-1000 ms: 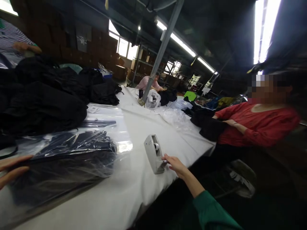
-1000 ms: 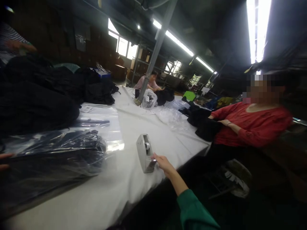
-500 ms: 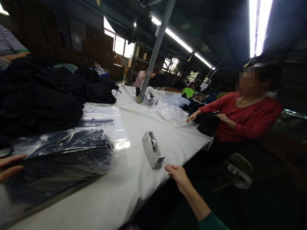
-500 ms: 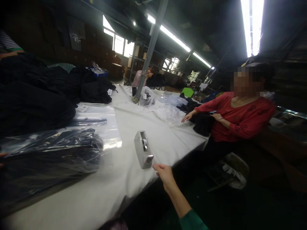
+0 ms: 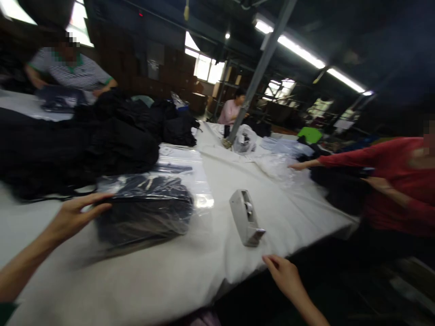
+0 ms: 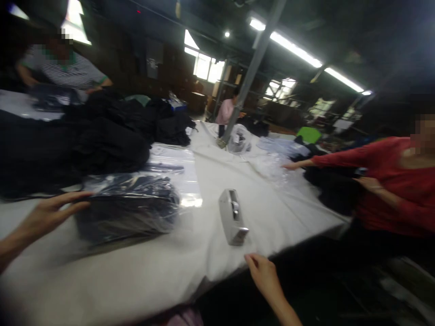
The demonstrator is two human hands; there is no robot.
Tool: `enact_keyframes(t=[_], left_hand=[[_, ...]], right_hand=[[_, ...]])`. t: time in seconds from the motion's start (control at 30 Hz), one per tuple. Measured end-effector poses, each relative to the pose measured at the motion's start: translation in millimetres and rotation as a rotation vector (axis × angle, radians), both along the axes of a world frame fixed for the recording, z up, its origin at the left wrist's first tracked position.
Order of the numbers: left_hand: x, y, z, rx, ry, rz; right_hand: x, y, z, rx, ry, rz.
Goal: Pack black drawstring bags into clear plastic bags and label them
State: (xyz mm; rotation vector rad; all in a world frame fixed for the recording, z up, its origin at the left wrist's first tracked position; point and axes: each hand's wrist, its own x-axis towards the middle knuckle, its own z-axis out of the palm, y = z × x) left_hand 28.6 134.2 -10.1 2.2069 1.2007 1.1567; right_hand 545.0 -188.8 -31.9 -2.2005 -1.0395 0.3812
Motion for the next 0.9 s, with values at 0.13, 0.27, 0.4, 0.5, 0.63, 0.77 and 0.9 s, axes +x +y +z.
enact_keyframes(t=[0.13,0.27,0.4,0.5,0.63,0.77,0.9], left_hand=[[-1.0,2.3,1.7,-0.020,-0.055,-0.054],[2.3,5.7,0.9,-0.012,-0.090,-0.075],[-0.1,3.6,-1.7,-0.024,-0.145,-0.120],[-3.4,5.8,-3.4,-0.025,-0.169,-0.151],[-5.3,11.0,-5.2,-0.021,-0.191,-0.202],[-6.3,15.7,-7.3,-0.024,-0.206,-0.257],[-7.7,17.1,-4.7,-0.027,-0.202,-0.306]], right_hand=[[-52.0,76.1,55.3,-0.008,-0.453,0.582],[-176.9,155.0,145.6,-0.039,-0.433,1.329],[-284.1,228.5,191.7,-0.161,-0.256,1.796],[-323.1,279.6,182.8,-0.250,-0.478,1.815],[-345.9,318.2,160.2,-0.335,-0.998,1.565],[-361.7,325.3,152.7,-0.326,-1.270,1.432],[-374.8,324.3,151.4,-0.383,-1.331,1.389]])
